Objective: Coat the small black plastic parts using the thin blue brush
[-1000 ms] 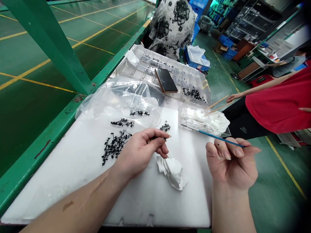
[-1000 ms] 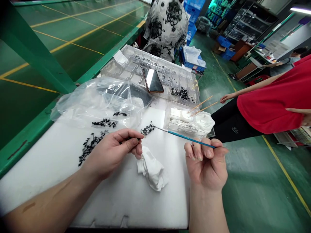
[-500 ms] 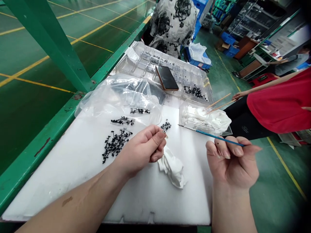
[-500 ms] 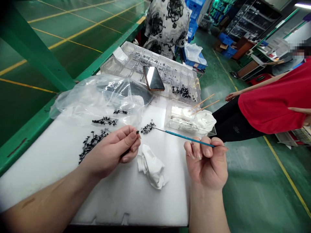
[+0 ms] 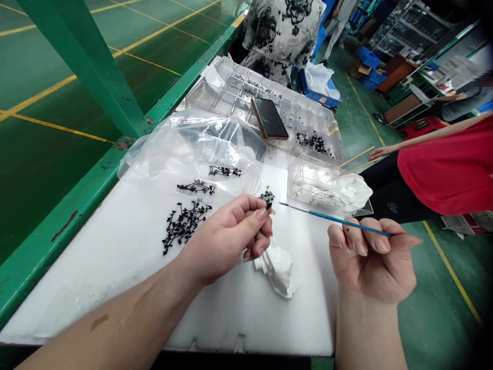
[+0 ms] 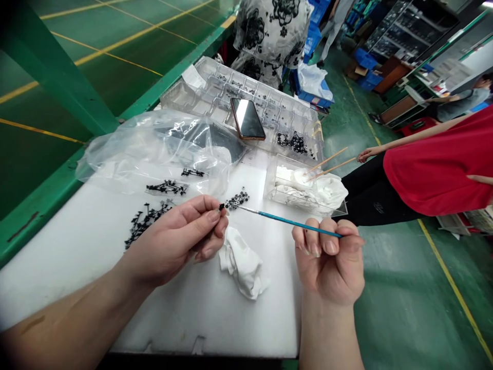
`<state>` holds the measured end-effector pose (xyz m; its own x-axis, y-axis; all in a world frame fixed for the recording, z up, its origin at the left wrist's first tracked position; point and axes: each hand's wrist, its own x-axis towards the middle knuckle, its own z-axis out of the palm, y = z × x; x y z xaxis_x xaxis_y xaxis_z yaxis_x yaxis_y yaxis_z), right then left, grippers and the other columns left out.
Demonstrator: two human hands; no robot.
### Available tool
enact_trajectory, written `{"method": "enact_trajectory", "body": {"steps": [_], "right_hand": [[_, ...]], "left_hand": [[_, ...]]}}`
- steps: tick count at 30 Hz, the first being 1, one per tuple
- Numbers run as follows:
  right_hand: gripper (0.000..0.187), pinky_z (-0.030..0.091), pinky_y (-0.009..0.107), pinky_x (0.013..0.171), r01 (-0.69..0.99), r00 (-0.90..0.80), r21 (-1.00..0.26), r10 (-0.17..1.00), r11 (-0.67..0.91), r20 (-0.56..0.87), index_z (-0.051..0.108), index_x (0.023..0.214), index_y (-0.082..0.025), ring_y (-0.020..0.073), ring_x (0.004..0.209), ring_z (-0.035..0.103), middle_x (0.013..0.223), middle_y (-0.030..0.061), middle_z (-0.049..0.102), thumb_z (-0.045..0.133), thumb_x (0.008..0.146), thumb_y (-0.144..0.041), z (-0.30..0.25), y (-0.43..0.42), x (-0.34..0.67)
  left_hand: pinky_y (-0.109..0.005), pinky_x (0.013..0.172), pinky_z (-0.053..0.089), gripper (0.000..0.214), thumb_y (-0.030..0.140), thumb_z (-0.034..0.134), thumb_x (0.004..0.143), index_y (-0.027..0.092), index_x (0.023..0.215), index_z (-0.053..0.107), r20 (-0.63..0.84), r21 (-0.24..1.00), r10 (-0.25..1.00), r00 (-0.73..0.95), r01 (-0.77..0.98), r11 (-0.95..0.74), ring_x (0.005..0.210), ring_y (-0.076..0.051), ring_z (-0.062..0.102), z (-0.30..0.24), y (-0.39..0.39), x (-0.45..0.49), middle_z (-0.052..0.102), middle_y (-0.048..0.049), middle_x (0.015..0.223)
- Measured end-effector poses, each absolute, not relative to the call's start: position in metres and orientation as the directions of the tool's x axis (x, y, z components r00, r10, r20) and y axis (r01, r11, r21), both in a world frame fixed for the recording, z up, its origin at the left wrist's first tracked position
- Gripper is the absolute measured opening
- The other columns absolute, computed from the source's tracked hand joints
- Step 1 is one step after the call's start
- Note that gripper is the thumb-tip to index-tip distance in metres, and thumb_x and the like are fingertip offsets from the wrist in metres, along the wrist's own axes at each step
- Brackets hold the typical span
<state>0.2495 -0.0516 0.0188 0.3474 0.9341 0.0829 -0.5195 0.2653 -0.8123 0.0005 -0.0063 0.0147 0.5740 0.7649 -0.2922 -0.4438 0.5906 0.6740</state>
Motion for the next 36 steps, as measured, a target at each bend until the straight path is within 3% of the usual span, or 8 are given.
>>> {"method": "enact_trajectory", "body": {"steps": [7,25,36], "right_hand": [[0.02,0.036,0.028,0.051,-0.5,0.31,-0.824,0.943,0.268,0.119,0.071,0.087,-0.022,0.0088,0.053,0.038,0.058,-0.0062,0.033,0.087,0.083,-0.034,0.0168,-0.0513,0.2475],[0.016,0.037,0.03,0.052,-0.433,0.278,-0.856,0.945,0.282,0.171,0.073,0.091,-0.021,0.0098,0.055,0.045,0.062,-0.0048,0.045,0.082,0.088,-0.033,0.0127,-0.0495,0.249],[0.017,0.037,0.029,0.052,-0.485,0.278,-0.834,0.95,0.264,0.139,0.071,0.089,-0.021,0.0094,0.054,0.042,0.06,-0.0054,0.042,0.084,0.086,-0.032,0.0134,-0.0503,0.2489]], "left_hand": [[-0.016,0.045,0.034,0.029,0.045,0.051,0.104,0.019,0.09,0.049,-0.285,0.819,0.77,0.571,-0.273,0.506,0.044,-0.003,0.047,0.0188,-0.0091,-0.0006,0.067,0.0033,0.071],[-0.015,0.046,0.032,0.026,0.042,0.051,0.105,0.02,0.093,0.048,-0.264,0.837,0.774,0.576,-0.263,0.48,0.048,-0.002,0.047,0.0192,-0.0086,-0.0013,0.066,0.0049,0.074],[-0.013,0.046,0.033,0.026,0.042,0.05,0.105,0.019,0.093,0.048,-0.259,0.84,0.768,0.586,-0.256,0.478,0.047,0.0,0.045,0.0187,-0.0093,-0.0016,0.065,0.0061,0.071]]}}
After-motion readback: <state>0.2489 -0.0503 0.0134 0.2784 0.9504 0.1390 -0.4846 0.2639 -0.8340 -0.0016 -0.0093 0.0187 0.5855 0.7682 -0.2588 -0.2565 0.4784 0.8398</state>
